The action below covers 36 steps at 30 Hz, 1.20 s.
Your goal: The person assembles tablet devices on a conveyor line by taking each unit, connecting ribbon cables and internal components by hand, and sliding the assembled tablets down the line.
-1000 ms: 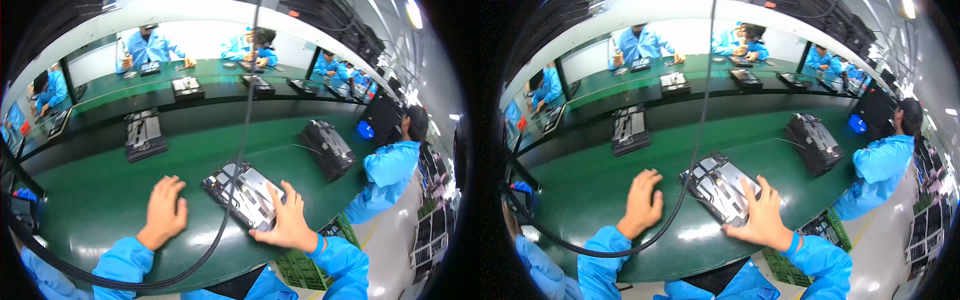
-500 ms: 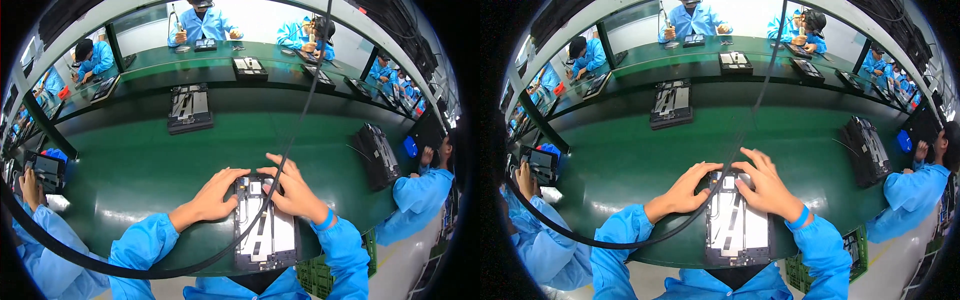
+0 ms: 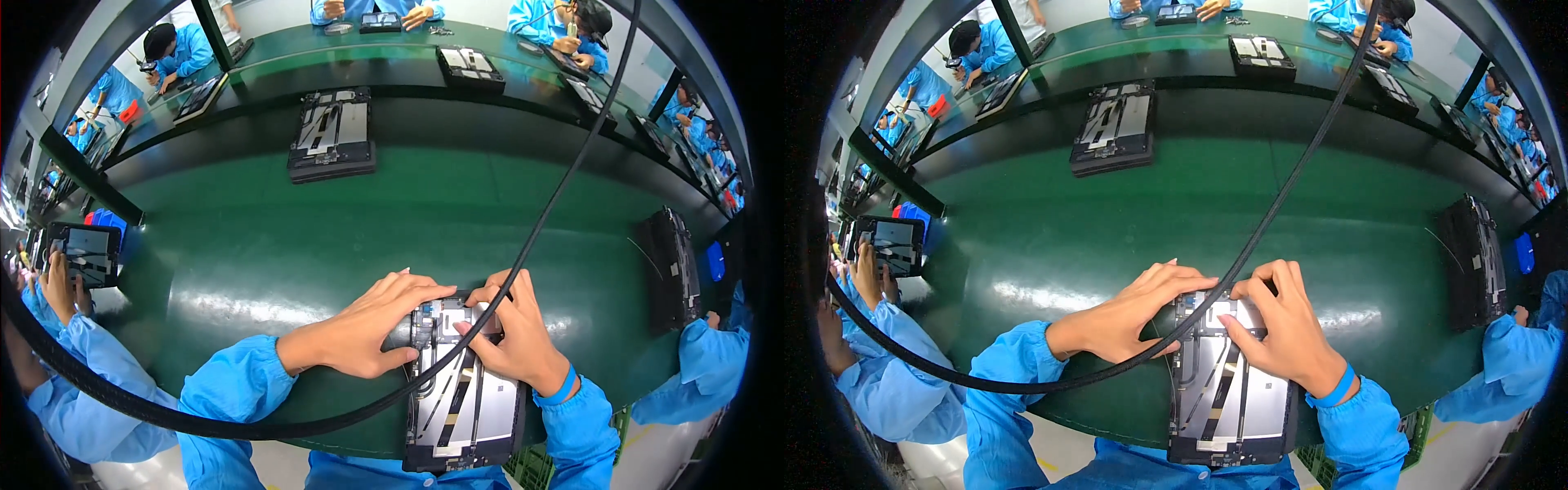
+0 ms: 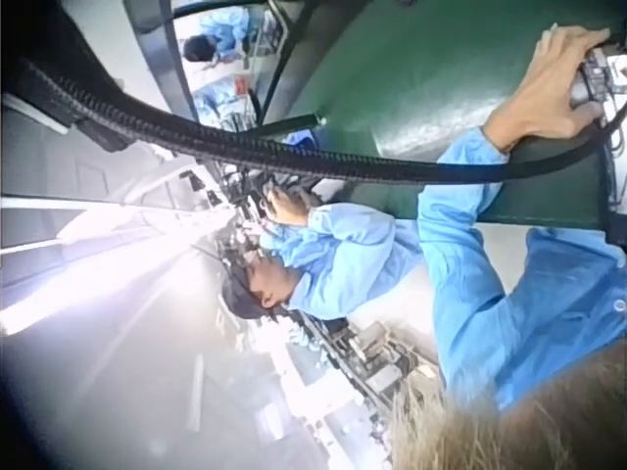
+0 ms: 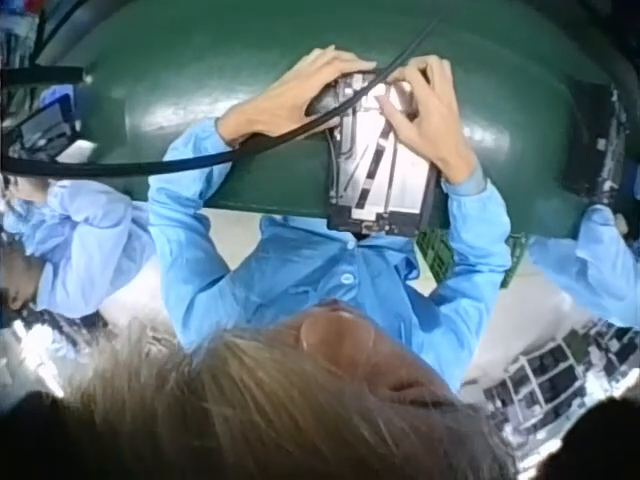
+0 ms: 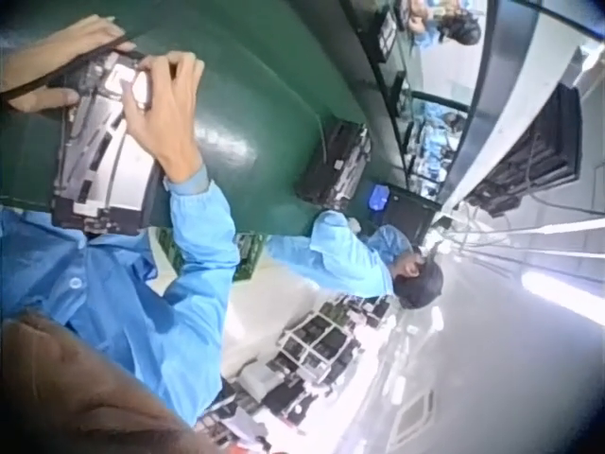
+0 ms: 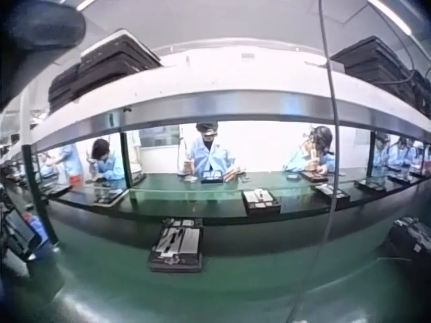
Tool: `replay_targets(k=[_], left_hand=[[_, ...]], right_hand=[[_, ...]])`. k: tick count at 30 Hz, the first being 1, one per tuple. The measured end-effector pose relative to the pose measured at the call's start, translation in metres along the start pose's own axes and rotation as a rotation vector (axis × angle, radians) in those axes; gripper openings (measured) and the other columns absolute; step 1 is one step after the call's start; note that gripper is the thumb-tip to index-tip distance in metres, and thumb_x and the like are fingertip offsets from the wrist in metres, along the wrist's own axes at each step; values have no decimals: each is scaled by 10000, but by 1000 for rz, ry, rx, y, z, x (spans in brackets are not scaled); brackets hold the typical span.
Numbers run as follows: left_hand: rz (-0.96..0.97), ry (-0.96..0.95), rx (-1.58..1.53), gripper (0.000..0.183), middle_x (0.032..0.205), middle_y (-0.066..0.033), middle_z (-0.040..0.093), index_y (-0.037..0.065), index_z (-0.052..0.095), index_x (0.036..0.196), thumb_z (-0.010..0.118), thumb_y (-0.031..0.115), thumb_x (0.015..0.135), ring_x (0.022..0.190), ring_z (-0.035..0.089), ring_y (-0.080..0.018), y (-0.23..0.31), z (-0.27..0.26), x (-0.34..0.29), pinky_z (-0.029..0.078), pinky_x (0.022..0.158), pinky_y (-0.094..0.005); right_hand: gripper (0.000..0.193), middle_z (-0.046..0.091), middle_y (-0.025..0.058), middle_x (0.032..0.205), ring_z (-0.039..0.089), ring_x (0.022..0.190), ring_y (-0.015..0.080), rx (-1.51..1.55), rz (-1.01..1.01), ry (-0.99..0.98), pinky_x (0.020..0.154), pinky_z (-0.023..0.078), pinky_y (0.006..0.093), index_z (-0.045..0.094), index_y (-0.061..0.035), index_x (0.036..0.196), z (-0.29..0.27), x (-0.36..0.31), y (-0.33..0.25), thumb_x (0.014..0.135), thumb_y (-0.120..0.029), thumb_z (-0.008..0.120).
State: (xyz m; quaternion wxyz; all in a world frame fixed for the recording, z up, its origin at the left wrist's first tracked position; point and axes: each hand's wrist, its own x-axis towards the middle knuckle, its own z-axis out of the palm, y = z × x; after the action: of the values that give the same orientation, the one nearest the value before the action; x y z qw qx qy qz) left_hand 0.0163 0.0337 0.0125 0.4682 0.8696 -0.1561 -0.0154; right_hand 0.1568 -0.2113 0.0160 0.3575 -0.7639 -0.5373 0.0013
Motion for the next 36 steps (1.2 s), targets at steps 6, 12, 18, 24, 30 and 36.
replay_targets(k=[6,12,18,24,30,36], left_hand=[[19,7,11,944,1542,-224,472,102,390,1692,802,45,845,1460,448,-456,-1,1,2,252,1322,-599],[4,22,111,926,1535,-229,456,134,434,1675,761,49,814,1460,438,-482,6,7,6,204,1348,-641],[4,67,139,919,1508,-249,455,154,446,1674,688,35,795,1449,438,-496,9,15,8,200,1339,-671],[1,94,117,930,1503,-256,459,120,429,1683,662,34,786,1447,438,-497,8,21,12,198,1337,-678],[22,162,134,935,1494,-256,470,100,430,1677,661,41,772,1424,460,-497,7,30,13,205,1334,-684],[129,396,328,614,1287,-141,627,74,694,1322,719,47,710,1166,592,-355,10,42,0,446,1036,-537]], right_hand=[[222,576,117,1042,532,980,324,-10,-29,19,849,475,447,740,-56,1010,2,-2,2,860,-130,885],[189,550,44,844,505,849,266,-60,-180,39,830,404,420,717,-97,895,1,1,11,798,-75,878],[180,485,34,698,458,746,242,105,16,-97,879,383,404,632,-94,743,-12,6,1,723,-60,807],[210,490,40,701,459,765,242,165,106,-179,938,361,403,600,-93,702,-20,7,2,688,-87,809],[201,467,37,696,462,784,239,242,93,-218,976,358,401,609,-87,679,-25,4,10,675,-87,810],[171,456,35,694,461,777,235,294,75,-212,1032,361,411,625,-85,654,-31,-3,20,660,-61,795]])
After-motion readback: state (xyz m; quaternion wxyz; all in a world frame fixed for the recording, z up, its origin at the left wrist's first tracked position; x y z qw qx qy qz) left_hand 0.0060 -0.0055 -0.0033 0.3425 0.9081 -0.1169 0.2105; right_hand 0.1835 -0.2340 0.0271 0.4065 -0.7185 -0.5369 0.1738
